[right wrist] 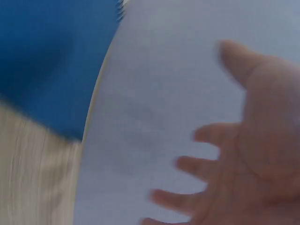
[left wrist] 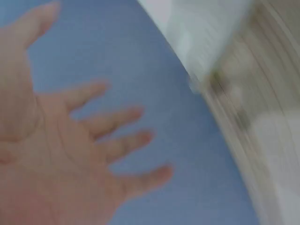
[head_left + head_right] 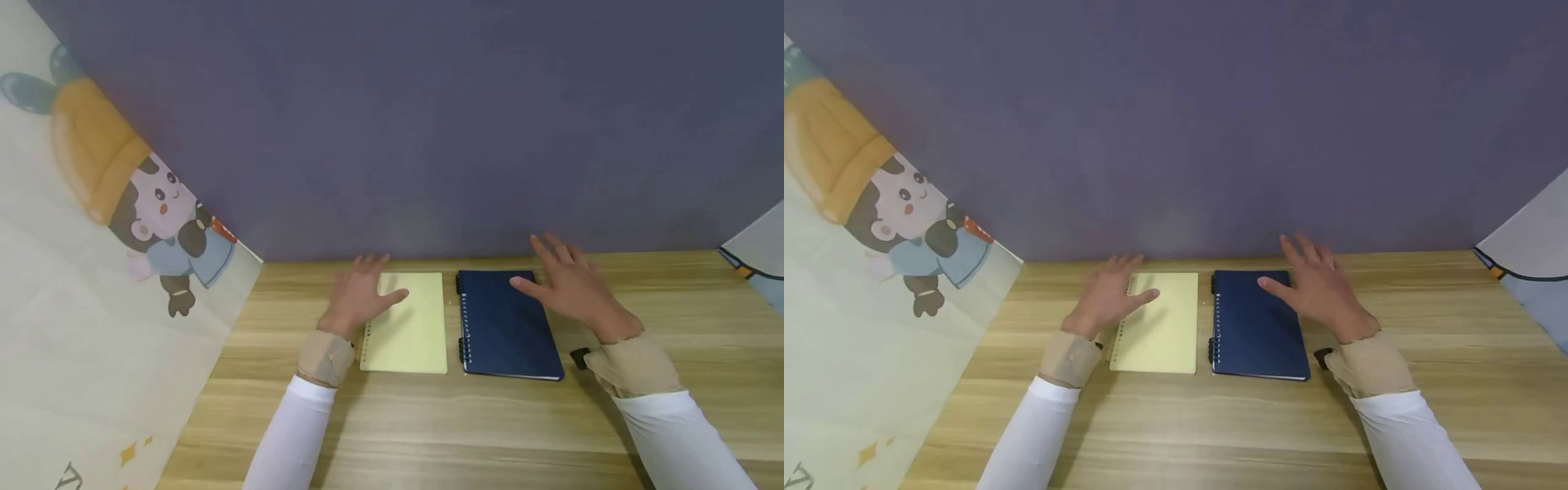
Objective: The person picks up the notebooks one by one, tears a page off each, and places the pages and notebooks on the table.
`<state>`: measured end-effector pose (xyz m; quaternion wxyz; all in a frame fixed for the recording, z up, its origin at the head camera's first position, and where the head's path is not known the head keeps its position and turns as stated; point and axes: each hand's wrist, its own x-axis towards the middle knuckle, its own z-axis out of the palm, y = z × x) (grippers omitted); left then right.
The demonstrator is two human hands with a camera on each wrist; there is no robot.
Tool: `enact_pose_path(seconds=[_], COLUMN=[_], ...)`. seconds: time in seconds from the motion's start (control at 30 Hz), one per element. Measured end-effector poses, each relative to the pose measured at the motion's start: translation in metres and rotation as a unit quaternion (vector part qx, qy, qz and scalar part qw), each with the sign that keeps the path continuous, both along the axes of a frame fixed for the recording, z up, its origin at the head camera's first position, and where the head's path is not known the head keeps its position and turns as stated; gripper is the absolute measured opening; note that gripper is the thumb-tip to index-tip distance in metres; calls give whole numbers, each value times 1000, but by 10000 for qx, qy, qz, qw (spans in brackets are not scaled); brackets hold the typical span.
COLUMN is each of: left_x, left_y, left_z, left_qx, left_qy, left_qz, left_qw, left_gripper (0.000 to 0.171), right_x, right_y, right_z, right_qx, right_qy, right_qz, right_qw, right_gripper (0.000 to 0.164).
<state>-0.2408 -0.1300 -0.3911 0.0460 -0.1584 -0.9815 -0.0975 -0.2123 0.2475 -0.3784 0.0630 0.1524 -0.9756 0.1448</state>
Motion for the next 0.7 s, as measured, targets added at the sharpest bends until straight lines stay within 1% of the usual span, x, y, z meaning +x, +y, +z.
enact_pose_path(seconds=[0.07, 0.13, 0.2, 0.27, 0.33, 0.43, 0.5, 0.6, 0.7], left_x=[4, 8, 15, 23, 31, 41, 47, 55, 60], left_y=[5, 12, 20, 29, 39, 52, 60, 70, 78], left_z=[1, 0, 0, 1, 1, 2, 2, 0, -3], left_qx=[118, 151, 16, -165, -350, -689, -881, -1221, -1531], left_qy=[-493, -974, -1354, -1590, -1666, -1542, -1457, -1443, -1425], left_qz=[-381, -691, -897, -1036, -1117, -1147, -1116, -1025, -979], left_qw=[9980, 9927, 9867, 9817, 9791, 9789, 9791, 9766, 9730], left_gripper=[76, 66, 61, 60, 62, 67, 76, 92, 101], right_x=[2, 3, 5, 7, 10, 14, 17, 19, 21], right_y=[-3, -6, -11, -17, -22, -30, -35, -42, -49], right_z=[0, -2, -6, -8, -10, -10, -10, -13, -16], right_qx=[-11, 21, 82, 97, 63, 9, 48, 150, 279], right_qy=[-375, -765, -1074, -1429, -1733, -2043, -2113, -2196, -2311], right_qz=[262, 535, 809, 1015, 1230, 1411, 1504, 1573, 1484], right_qw=[9990, 9956, 9909, 9845, 9771, 9687, 9658, 9627, 9611], right_gripper=[88, 86, 82, 79, 76, 72, 72, 72, 77])
